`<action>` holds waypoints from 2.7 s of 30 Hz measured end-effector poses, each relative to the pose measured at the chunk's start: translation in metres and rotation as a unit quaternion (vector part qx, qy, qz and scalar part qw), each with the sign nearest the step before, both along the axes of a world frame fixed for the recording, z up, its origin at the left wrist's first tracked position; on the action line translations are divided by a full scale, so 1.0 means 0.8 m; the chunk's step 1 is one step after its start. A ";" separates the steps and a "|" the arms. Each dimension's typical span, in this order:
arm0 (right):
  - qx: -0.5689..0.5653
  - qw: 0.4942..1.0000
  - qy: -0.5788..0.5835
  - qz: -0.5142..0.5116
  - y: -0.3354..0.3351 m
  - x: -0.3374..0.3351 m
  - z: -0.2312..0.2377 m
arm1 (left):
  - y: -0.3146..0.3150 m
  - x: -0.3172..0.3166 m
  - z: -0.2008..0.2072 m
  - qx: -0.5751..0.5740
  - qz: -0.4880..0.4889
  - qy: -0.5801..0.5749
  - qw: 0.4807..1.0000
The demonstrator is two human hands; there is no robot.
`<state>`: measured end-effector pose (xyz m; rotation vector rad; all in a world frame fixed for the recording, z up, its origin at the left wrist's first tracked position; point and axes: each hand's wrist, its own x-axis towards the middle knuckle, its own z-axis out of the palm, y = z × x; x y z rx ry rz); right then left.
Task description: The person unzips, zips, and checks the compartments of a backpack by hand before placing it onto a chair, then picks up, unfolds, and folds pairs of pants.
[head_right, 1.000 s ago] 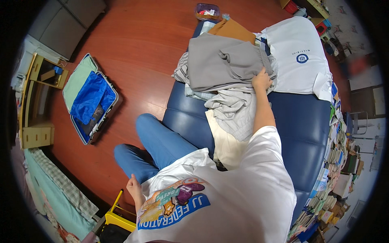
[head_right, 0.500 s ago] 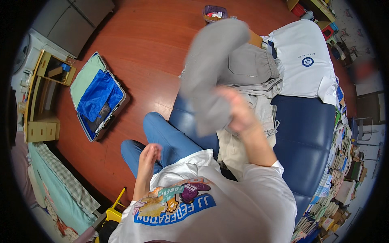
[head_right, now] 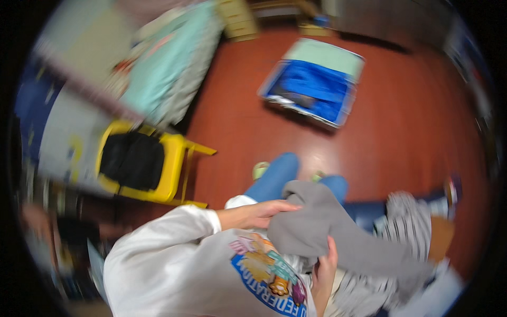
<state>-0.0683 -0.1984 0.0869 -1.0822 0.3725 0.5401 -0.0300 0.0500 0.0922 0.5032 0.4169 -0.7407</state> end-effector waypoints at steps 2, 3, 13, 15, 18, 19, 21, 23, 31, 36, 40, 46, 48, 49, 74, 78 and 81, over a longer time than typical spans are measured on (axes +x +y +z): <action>-0.053 0.973 -0.095 0.206 -0.012 -0.003 -0.020 | 0.043 -0.029 0.030 0.041 0.058 -0.023 0.997; -0.058 0.947 -0.111 0.294 -0.030 -0.004 -0.029 | 0.056 -0.052 0.039 0.066 0.040 -0.038 0.996; -0.293 0.895 0.091 0.324 -0.063 0.123 -0.184 | 0.089 -0.155 0.021 -0.104 0.409 0.022 0.907; -0.285 0.903 0.065 0.315 -0.032 0.141 -0.188 | 0.097 -0.163 0.012 -0.075 0.432 0.067 0.896; -0.280 0.898 0.025 0.338 0.019 0.174 -0.189 | 0.102 -0.201 0.014 -0.045 0.504 0.126 0.853; -0.281 0.897 0.016 0.342 0.031 0.180 -0.189 | 0.100 -0.209 0.012 -0.045 0.523 0.146 0.838; -0.280 0.897 0.004 0.342 0.051 0.187 -0.188 | 0.097 -0.219 0.004 -0.041 0.541 0.143 0.828; -0.284 0.896 -0.006 0.341 0.063 0.193 -0.187 | 0.096 -0.225 -0.007 -0.029 0.558 0.148 0.816; -0.295 0.903 -0.021 0.311 0.096 0.202 -0.185 | 0.129 -0.245 0.010 -0.019 0.601 0.172 0.780; -0.304 0.910 -0.033 0.279 0.105 0.207 -0.179 | 0.163 -0.265 -0.003 -0.064 0.609 0.093 0.785; -0.309 0.916 -0.045 0.251 0.110 0.213 -0.174 | 0.186 -0.278 0.013 -0.063 0.642 0.081 0.760; -0.325 0.926 -0.059 0.181 0.077 0.233 -0.161 | 0.202 -0.272 0.031 -0.064 0.618 0.044 0.782; -0.337 0.931 -0.061 0.130 0.031 0.242 -0.152 | 0.207 -0.264 0.031 -0.068 0.588 0.034 0.805; -0.344 0.932 -0.066 0.090 -0.002 0.248 -0.144 | 0.212 -0.256 0.025 -0.033 0.564 0.022 0.825; -0.032 0.846 0.241 -0.474 -0.261 -0.193 -0.190 | 0.473 -0.109 -0.131 0.322 0.206 0.111 0.917; -0.081 0.882 0.140 -0.443 -0.294 -0.154 -0.168 | 0.428 -0.096 -0.043 0.259 0.261 0.057 0.928; -0.165 0.894 0.127 -0.397 -0.302 -0.104 -0.156 | 0.456 -0.085 -0.010 0.255 0.278 0.045 0.925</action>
